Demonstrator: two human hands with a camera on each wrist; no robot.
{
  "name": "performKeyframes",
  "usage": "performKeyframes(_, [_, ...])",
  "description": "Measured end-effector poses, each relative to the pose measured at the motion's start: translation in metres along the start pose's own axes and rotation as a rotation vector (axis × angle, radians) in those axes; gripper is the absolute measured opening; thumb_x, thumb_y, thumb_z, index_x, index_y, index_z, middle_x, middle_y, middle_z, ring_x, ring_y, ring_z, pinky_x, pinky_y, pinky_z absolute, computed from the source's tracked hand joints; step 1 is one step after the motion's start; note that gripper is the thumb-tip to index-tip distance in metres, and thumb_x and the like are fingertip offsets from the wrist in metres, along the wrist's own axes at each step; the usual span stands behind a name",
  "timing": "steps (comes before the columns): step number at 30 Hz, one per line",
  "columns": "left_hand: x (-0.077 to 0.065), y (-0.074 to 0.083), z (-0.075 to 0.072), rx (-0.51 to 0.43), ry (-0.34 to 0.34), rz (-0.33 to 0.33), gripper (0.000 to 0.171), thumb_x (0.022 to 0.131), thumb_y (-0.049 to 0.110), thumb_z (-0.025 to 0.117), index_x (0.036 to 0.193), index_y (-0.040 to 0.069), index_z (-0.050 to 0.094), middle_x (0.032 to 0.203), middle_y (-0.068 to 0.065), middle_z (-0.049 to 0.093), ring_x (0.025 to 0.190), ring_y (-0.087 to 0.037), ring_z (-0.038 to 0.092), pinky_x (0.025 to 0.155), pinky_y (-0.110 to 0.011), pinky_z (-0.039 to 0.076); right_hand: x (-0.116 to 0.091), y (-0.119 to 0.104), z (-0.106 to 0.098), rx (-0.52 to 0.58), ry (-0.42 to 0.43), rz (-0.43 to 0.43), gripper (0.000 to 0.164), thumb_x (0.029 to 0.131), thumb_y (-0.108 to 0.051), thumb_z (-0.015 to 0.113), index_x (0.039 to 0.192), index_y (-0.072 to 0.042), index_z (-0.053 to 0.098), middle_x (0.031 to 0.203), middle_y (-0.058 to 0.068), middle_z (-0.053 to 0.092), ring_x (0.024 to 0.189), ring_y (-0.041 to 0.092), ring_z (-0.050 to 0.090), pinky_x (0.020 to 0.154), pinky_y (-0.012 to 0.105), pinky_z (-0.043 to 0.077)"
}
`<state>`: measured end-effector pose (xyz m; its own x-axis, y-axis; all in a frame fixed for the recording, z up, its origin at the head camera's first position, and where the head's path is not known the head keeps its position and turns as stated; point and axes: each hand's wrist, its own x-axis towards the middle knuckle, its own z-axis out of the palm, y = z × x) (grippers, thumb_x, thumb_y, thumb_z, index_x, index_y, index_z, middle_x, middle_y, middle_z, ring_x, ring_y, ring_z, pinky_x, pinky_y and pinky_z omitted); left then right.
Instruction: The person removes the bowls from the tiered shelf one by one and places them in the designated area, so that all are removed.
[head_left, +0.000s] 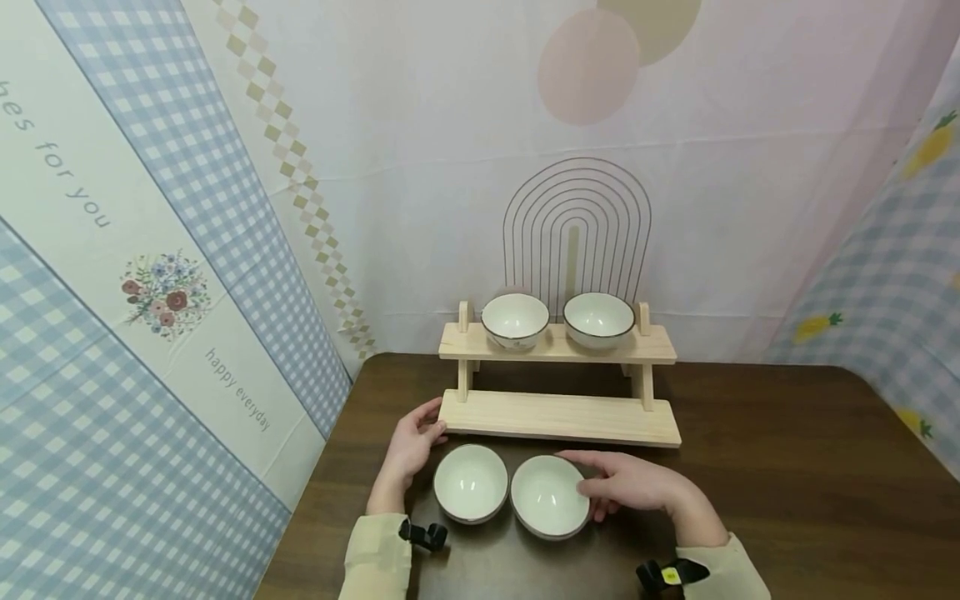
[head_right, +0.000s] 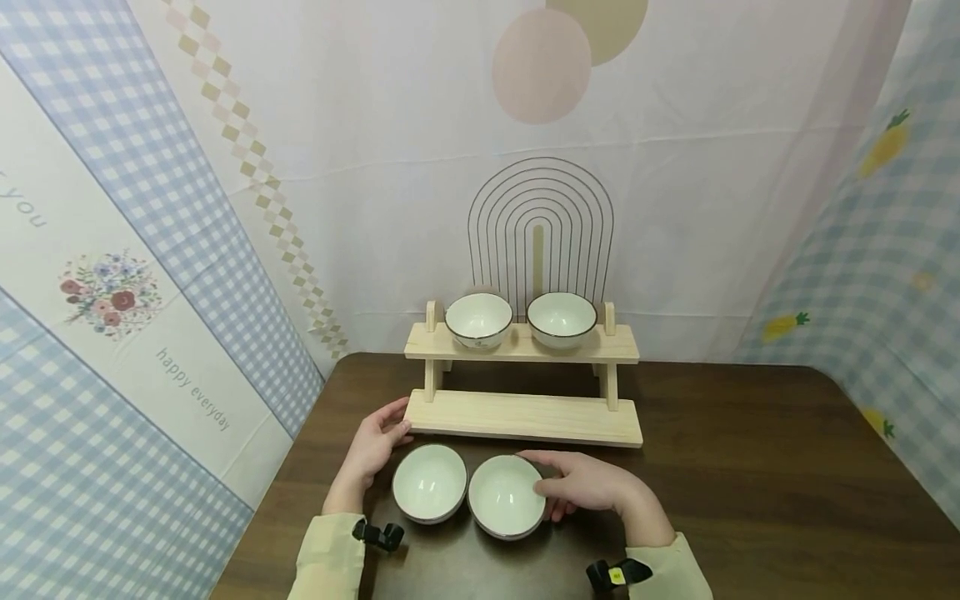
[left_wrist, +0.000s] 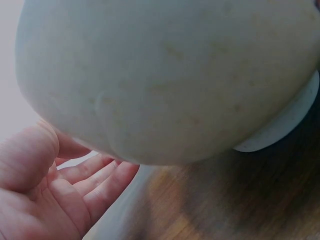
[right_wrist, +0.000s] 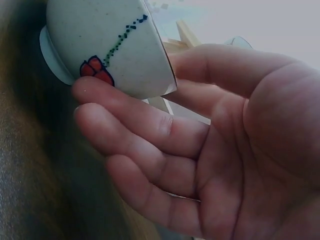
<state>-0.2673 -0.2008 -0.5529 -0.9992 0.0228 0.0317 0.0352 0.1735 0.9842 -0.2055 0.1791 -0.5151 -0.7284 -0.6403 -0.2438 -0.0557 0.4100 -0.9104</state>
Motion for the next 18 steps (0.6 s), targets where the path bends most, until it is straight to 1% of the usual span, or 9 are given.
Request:
performKeyframes(3, [-0.0002, 0.0002, -0.0002, -0.002, 0.004, -0.005, 0.046, 0.106, -0.007, 0.059, 0.151, -0.009, 0.053, 0.137, -0.03, 0.062, 0.112, -0.035, 0.069, 0.089, -0.041, 0.063, -0.0009, -0.0009, -0.0004, -0.026, -0.004, -0.009, 0.061, 0.107, -0.026, 0.065, 0.162, -0.01, 0.047, 0.084, 0.01, 0.075, 0.078, 0.03, 0.073, 0.069, 0.04, 0.06])
performKeyframes(8, [0.0009, 0.0008, -0.0001, -0.005, 0.006, -0.004, 0.046, 0.105, -0.007, 0.059, 0.151, -0.009, 0.053, 0.137, -0.03, 0.062, 0.11, -0.035, 0.07, 0.088, -0.04, 0.063, -0.002, -0.0022, -0.0007, -0.021, -0.018, -0.02, 0.063, 0.107, -0.025, 0.066, 0.161, 0.0, 0.045, 0.086, 0.01, 0.075, 0.081, 0.033, 0.074, 0.07, 0.04, 0.061])
performKeyframes(10, [0.0011, 0.0011, -0.0001, -0.007, 0.004, -0.003, 0.046, 0.105, -0.007, 0.059, 0.151, -0.009, 0.053, 0.137, -0.03, 0.062, 0.11, -0.035, 0.07, 0.088, -0.04, 0.063, -0.0025, -0.0023, -0.0009, -0.026, -0.014, -0.02, 0.063, 0.106, -0.024, 0.066, 0.16, 0.002, 0.045, 0.086, 0.009, 0.076, 0.081, 0.033, 0.074, 0.069, 0.04, 0.06])
performKeyframes(18, [-0.0007, 0.0006, -0.0005, -0.007, 0.003, -0.009, 0.046, 0.106, -0.007, 0.059, 0.151, -0.009, 0.053, 0.138, -0.03, 0.062, 0.111, -0.035, 0.07, 0.089, -0.04, 0.063, -0.003, 0.0006, -0.0025, -0.068, 0.021, -0.02, 0.061, 0.106, -0.026, 0.068, 0.159, -0.002, 0.05, 0.086, 0.006, 0.076, 0.081, 0.031, 0.072, 0.066, 0.036, 0.056])
